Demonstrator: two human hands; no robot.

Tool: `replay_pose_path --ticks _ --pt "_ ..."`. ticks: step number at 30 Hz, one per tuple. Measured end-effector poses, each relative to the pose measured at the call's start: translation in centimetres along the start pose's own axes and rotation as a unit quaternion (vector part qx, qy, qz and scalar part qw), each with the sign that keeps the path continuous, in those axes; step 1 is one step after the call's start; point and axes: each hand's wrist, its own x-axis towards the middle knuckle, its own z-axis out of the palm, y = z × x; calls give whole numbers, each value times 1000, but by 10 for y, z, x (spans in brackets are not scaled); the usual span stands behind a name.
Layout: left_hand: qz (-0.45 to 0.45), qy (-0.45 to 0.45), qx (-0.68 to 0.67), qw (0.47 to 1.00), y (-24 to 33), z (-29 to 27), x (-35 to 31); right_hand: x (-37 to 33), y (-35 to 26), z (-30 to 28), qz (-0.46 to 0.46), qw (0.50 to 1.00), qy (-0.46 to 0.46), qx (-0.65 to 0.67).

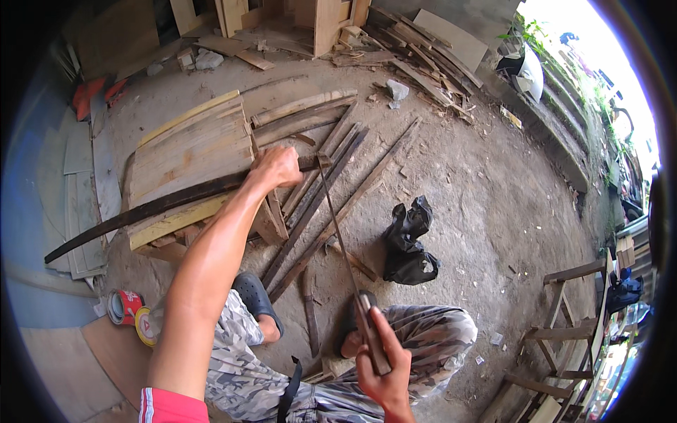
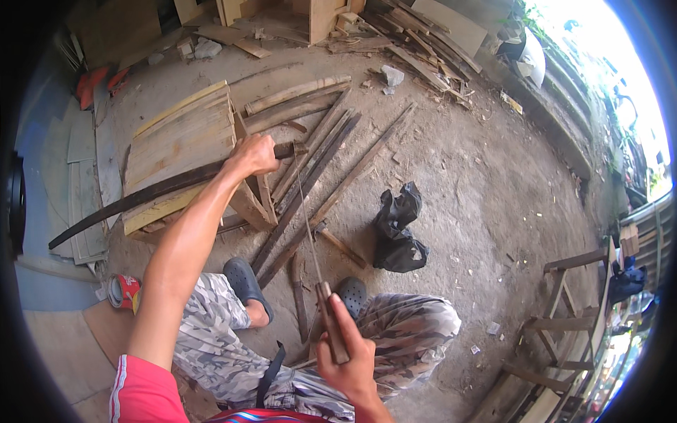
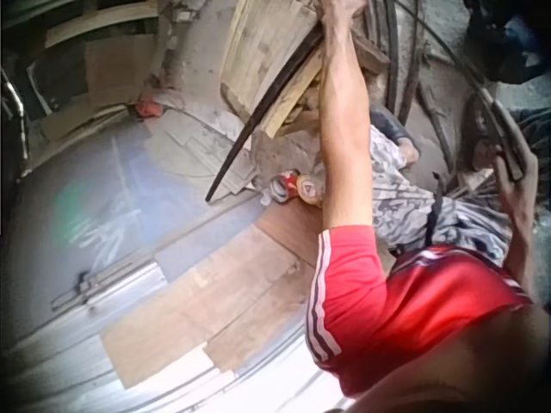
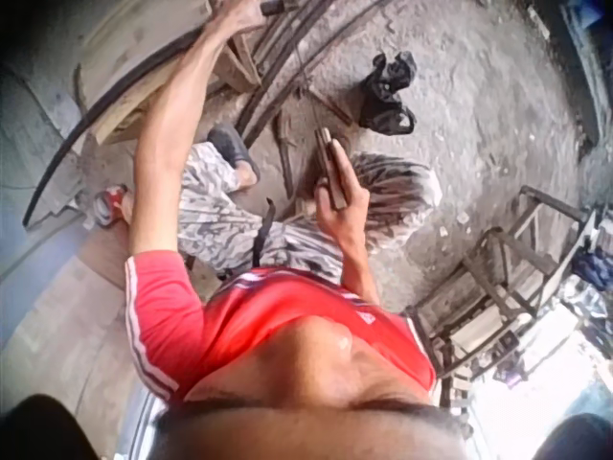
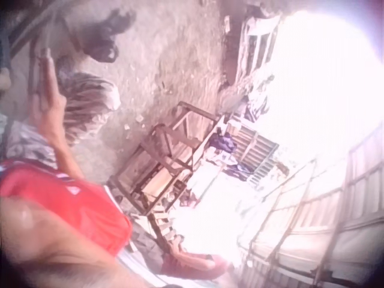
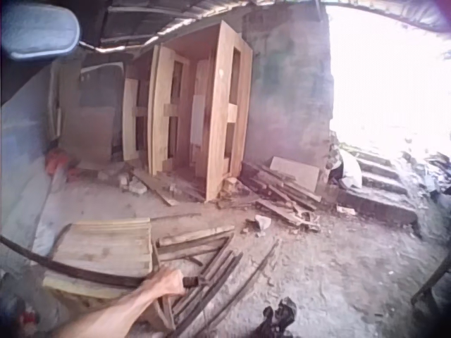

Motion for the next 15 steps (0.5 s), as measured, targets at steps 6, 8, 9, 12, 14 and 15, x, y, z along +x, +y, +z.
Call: replay_pose_path --ticks 6,8,9,12,14,15 --pt "16 0 19 1000 -26 22 16 98 -13 21 -63 998 14 8" --pt "38 52 46 997 -26 16 19 155 -12 46 -124 991 44 -22" --pt "36 63 31 997 -23 12 19 178 -15 58 -133 989 57 -10" --pt "7 65 -5 998 -11 10 14 193 -14 69 -108 992 62 4" --pt "1 36 -7 999 -6 9 14 167 23 72 -168 982 88 13" --pt "-11 17 -5 1000 -13 12 9 130 9 59 -68 997 31 24"
